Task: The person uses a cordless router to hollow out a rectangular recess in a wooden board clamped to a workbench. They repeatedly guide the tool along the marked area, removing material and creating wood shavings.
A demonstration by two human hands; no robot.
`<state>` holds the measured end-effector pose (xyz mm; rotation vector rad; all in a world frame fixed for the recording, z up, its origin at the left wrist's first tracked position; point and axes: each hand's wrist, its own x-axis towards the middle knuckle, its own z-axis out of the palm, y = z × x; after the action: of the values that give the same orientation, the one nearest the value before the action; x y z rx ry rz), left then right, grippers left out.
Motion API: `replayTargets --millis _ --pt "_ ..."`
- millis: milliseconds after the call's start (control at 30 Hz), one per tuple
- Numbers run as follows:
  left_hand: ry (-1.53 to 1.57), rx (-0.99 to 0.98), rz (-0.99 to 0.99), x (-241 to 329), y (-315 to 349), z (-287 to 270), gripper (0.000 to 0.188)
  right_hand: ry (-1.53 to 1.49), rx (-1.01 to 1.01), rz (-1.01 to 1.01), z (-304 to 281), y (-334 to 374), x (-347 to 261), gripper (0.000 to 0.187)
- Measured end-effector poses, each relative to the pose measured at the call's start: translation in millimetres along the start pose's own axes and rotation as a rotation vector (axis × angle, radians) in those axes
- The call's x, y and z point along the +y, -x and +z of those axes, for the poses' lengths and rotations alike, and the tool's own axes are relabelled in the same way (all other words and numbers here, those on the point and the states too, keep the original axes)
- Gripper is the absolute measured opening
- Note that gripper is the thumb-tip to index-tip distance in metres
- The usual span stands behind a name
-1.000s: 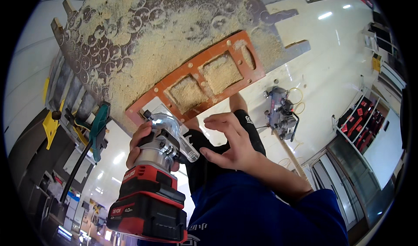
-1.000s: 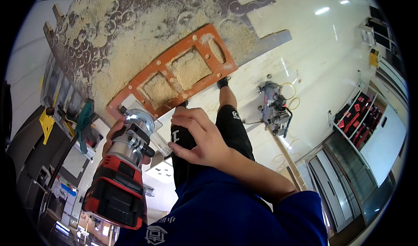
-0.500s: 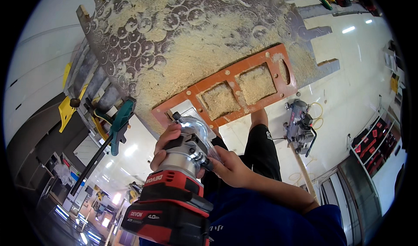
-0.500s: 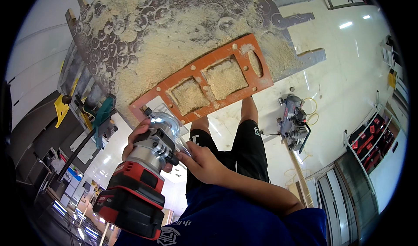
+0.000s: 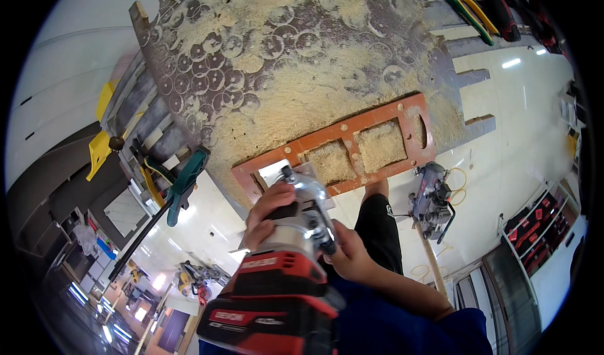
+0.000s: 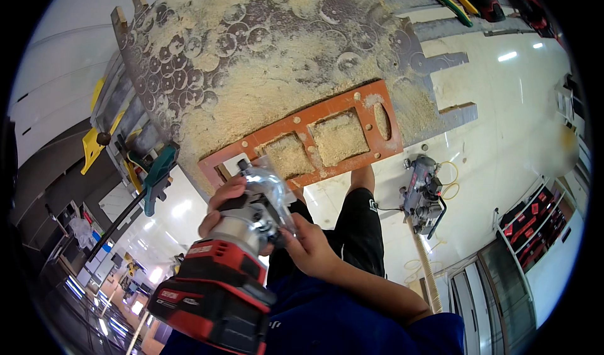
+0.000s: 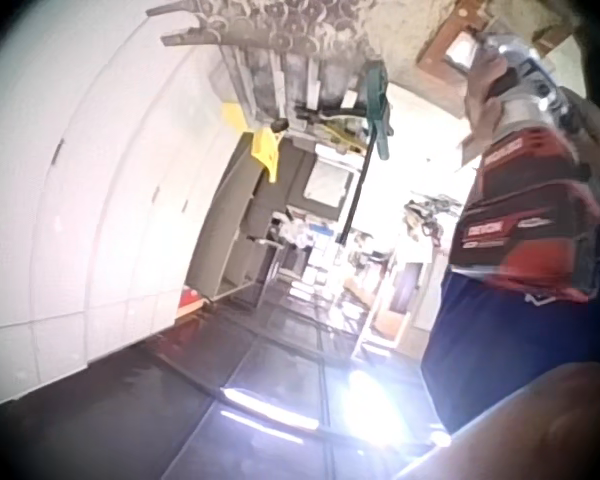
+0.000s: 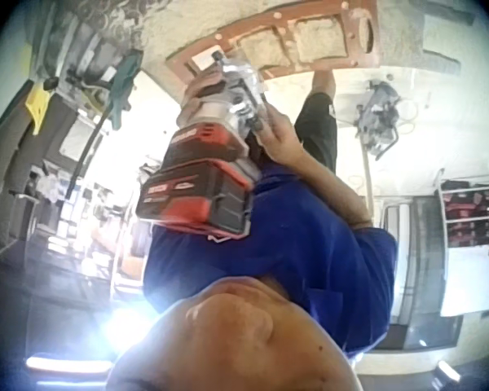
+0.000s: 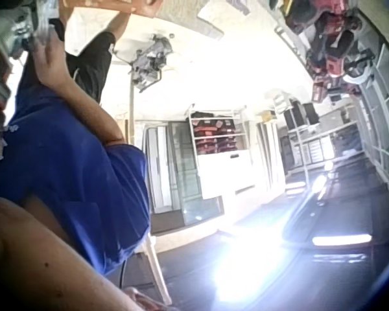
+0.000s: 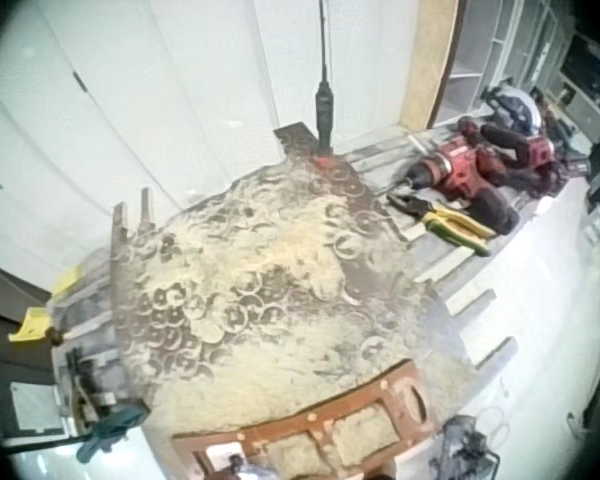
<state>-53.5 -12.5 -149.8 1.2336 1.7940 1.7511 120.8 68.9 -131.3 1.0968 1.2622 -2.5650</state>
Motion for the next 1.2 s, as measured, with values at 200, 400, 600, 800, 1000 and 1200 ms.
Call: replayTargets --millis 200,400,600,800,1000,1200 --pt "0.064 0.1 0.115 -16 -1 12 0.03 0.154 -0.005 -0.041 -10 -3 -11 0.016" --pt "0.018 -0.055 0.104 -18 -11 -6 0.028 0.162 0.018 -0.07 -5 -1 -8 0.023" --pt "-0.066 -0.002 0.194 -6 -32 -8 0.024 0.142 -0.029 0.007 3 4 13 0.028" --pt "-0.086 0.004 0.229 -7 -32 -21 0.031 0.116 -0.054 0.044 8 5 30 0.034" --pt "-0.027 0.026 0.223 -8 -20 -37 0.033 0.087 -0.041 0.086 14 5 42 0.04" --pt "0.002 0.046 0.211 -13 -13 -30 0.03 0.049 -0.021 0.06 10 6 44 0.046"
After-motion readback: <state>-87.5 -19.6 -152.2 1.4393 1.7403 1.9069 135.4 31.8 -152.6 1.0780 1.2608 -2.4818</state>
